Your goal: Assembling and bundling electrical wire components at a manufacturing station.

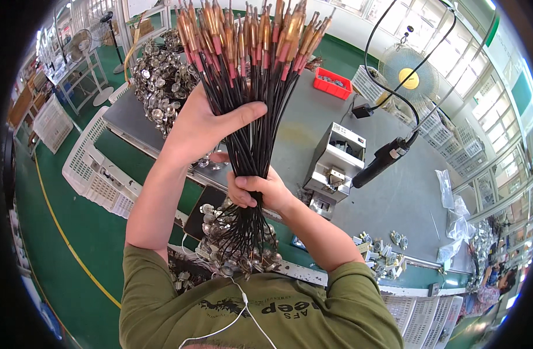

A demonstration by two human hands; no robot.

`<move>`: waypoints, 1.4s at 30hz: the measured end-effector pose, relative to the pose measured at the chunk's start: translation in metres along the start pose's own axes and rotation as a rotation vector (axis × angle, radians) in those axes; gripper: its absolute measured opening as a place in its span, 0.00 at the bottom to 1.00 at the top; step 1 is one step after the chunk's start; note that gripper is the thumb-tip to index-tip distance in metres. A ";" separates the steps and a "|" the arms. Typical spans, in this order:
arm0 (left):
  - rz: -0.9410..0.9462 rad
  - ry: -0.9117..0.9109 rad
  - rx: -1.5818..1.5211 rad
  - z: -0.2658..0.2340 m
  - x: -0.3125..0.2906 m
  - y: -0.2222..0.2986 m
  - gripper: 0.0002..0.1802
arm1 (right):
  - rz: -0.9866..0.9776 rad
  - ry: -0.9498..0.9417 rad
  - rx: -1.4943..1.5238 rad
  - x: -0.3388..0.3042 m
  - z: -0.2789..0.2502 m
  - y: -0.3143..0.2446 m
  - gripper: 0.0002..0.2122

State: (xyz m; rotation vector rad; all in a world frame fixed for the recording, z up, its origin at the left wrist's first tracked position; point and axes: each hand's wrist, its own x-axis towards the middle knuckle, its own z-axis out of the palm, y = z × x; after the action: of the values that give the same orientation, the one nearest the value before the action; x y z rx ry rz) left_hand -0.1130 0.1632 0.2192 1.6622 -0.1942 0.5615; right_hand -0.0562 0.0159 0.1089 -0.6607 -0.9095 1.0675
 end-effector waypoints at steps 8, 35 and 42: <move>0.006 0.044 0.055 0.001 -0.010 0.004 0.21 | 0.022 0.056 -0.048 -0.002 0.012 -0.003 0.25; -0.213 0.050 0.008 -0.019 -0.088 -0.147 0.37 | -0.364 0.793 -0.512 0.026 -0.010 -0.061 0.06; -0.300 0.348 -0.617 0.019 -0.096 -0.154 0.36 | -0.523 0.823 -0.516 0.028 -0.025 -0.054 0.10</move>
State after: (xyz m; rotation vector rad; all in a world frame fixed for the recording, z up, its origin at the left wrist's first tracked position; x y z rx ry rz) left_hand -0.1240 0.1546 0.0373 0.9529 0.1293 0.4882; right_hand -0.0050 0.0223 0.1501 -1.0993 -0.5596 0.0334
